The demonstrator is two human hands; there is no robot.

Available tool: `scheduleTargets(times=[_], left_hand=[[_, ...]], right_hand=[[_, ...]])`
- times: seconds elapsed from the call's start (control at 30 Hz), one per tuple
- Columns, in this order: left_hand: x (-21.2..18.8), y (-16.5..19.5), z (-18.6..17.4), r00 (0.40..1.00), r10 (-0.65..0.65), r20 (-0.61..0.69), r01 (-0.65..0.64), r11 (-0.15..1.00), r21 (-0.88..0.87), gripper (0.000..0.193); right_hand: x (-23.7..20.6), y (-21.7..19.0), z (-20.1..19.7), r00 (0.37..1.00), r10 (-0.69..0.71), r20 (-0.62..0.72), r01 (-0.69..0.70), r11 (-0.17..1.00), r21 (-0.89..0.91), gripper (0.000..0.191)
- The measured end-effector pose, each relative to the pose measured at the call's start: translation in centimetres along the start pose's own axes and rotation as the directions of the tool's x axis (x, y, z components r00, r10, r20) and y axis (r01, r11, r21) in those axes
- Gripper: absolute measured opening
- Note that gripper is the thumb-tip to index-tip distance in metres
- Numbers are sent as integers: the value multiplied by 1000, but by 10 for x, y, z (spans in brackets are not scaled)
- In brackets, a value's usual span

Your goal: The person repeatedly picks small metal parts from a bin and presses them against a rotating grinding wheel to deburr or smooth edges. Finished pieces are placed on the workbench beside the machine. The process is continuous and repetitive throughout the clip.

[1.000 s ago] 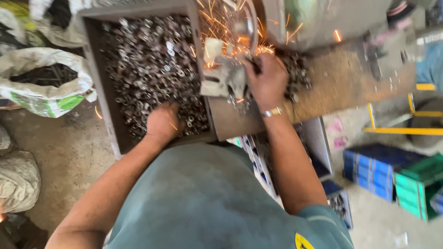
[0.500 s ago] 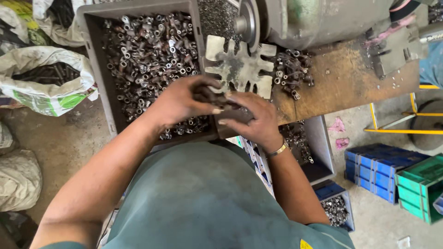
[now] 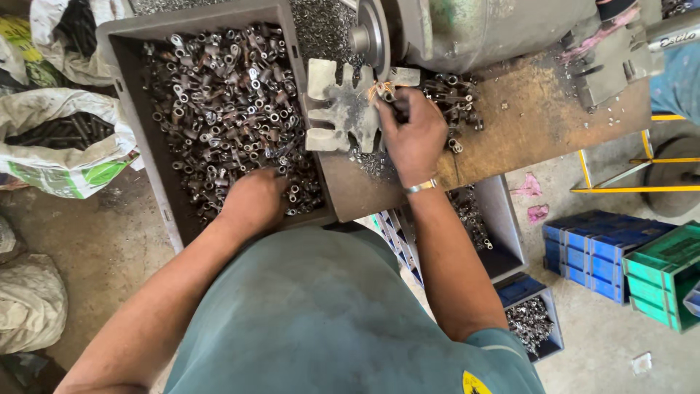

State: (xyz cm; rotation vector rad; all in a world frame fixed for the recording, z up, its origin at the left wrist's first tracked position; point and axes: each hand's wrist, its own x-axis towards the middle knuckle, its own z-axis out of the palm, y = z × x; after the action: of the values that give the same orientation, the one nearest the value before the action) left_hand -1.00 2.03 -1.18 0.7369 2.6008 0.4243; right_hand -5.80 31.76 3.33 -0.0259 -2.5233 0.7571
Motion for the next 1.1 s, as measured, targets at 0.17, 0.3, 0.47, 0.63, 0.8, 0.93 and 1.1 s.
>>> scheduleTargets(times=[0.17, 0.3, 0.47, 0.63, 0.8, 0.93, 1.1], left_hand=[[-4, -21, 29, 988, 134, 72, -138, 989, 61, 21], [-7, -24, 26, 976, 53, 211, -58, 998, 19, 24], [-11, -23, 26, 991, 63, 114, -61, 998, -28, 26], [-7, -21, 23, 977, 88, 193, -83, 996, -31, 24], [-3, -24, -13, 989, 119, 85, -117, 993, -33, 31], [-6, -18, -44, 994, -82, -66, 48, 913, -405, 31], [16, 24, -61, 984, -173, 50, 82, 181, -980, 16]], right_hand=[[2, 4, 5, 999, -34, -23, 33, 998, -48, 30], [14, 5, 0, 995, -92, -27, 90, 992, -89, 34], [25, 3, -2, 989, -144, 8, 145, 988, -53, 33], [18, 3, 7, 993, -36, 110, 25, 994, 105, 30], [10, 12, -33, 982, -182, -56, 181, 983, -34, 30], [-14, -2, -63, 960, -127, -250, 74, 975, -211, 30], [-44, -51, -51, 959, -219, 179, 148, 929, 339, 49]])
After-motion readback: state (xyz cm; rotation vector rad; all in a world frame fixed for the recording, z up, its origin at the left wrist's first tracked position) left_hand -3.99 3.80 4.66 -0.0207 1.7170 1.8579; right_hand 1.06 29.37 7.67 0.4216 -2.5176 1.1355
